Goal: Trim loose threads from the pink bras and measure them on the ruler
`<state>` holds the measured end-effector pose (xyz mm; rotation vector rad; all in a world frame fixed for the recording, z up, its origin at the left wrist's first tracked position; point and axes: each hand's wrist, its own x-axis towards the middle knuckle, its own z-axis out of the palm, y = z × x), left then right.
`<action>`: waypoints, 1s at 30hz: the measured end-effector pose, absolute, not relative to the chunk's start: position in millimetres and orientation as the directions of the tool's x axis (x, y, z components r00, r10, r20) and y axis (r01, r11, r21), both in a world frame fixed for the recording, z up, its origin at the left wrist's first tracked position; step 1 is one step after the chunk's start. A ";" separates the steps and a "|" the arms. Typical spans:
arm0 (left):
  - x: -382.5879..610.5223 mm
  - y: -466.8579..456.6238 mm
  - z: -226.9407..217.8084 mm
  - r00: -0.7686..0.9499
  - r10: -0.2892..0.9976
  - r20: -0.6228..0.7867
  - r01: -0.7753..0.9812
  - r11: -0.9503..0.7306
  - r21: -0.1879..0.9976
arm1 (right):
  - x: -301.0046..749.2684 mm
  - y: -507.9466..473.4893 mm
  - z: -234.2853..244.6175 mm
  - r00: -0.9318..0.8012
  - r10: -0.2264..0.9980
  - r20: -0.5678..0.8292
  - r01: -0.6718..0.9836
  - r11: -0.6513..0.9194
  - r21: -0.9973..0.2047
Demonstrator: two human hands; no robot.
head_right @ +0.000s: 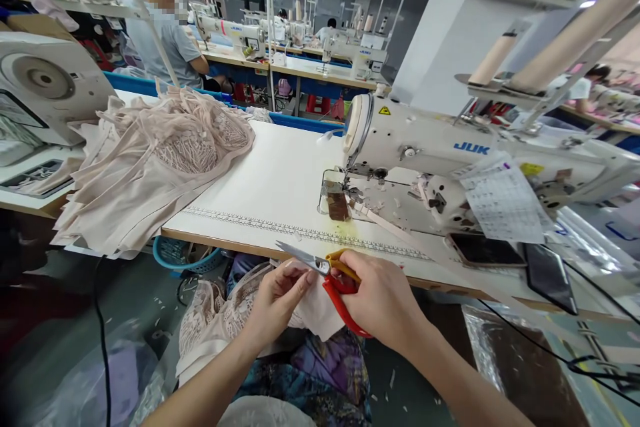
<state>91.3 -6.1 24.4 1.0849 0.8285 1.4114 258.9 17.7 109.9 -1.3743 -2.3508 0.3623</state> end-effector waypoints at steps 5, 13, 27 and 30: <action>89.8 -7.9 24.4 0.096 0.991 0.094 -0.280 -0.064 0.958 | 263.2 20.3 106.1 -0.509 0.814 0.280 0.687 0.580 -0.438; 84.8 -13.1 32.4 0.179 0.981 0.074 -0.084 -0.060 0.995 | 263.0 14.6 85.3 -0.339 0.941 0.010 0.596 0.223 -0.772; 78.0 -13.8 29.2 0.404 0.905 0.133 0.000 -0.145 0.989 | 257.2 8.3 80.4 -0.240 0.935 -0.262 0.345 -0.170 -0.923; 75.5 -12.6 27.9 0.447 0.884 0.135 -0.029 -0.136 0.990 | 259.9 9.9 79.9 -0.308 0.893 -0.327 0.314 -0.229 -0.922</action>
